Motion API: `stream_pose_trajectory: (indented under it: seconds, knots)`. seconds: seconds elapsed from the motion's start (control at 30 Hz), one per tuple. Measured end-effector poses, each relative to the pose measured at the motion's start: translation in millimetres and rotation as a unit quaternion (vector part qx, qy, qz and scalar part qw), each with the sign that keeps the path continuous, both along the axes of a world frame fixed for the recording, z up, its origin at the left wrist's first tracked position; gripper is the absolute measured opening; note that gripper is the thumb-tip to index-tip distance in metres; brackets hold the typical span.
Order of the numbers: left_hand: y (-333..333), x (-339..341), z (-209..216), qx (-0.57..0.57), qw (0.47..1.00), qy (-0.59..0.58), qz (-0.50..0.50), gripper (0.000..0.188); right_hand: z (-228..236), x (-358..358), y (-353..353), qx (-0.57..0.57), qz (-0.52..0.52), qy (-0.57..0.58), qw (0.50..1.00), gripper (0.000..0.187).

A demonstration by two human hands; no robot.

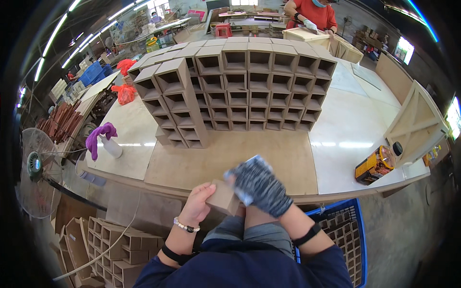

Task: The recorder uses a piece of sandpaper to manually smooth the edges and surfaces of small, cubic wooden blocks at a workshop station.

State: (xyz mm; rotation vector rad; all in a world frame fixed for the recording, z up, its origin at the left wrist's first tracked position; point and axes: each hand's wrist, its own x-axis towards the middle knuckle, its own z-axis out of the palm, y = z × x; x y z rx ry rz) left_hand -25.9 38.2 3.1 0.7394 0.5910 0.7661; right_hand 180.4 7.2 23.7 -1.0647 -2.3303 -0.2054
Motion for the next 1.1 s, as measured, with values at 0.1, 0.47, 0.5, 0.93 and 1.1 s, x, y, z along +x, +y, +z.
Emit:
stream_pose_trajectory:
  seconds: [0.1,0.47,0.5,0.93,1.1]
  knots:
    - [-4.1,1.3,9.5,0.009,1.0,0.013,-0.008,0.023,-6.1,20.0,8.7,0.034,-0.158,-0.007,0.987,0.033]
    - [0.2,-1.9,2.2,-0.061,0.998,-0.017,-0.004,0.026,15.7,0.2,-2.1,0.023,-0.114,0.029,0.993,0.042]
    - [0.3,-1.7,2.1,-0.079,0.997,-0.023,0.009,0.028,19.2,-3.7,-6.1,0.023,-0.11,0.028,0.993,0.042]
    - [3.9,-4.1,1.3,-0.108,0.99,-0.084,-0.022,0.032,25.1,-26.6,-31.5,0.007,0.032,-0.015,0.999,0.049]
    - [-3.4,-8.0,10.5,-0.016,0.999,-0.032,-0.003,0.029,-9.7,13.5,9.6,-0.097,-0.24,-0.061,0.964,0.043]
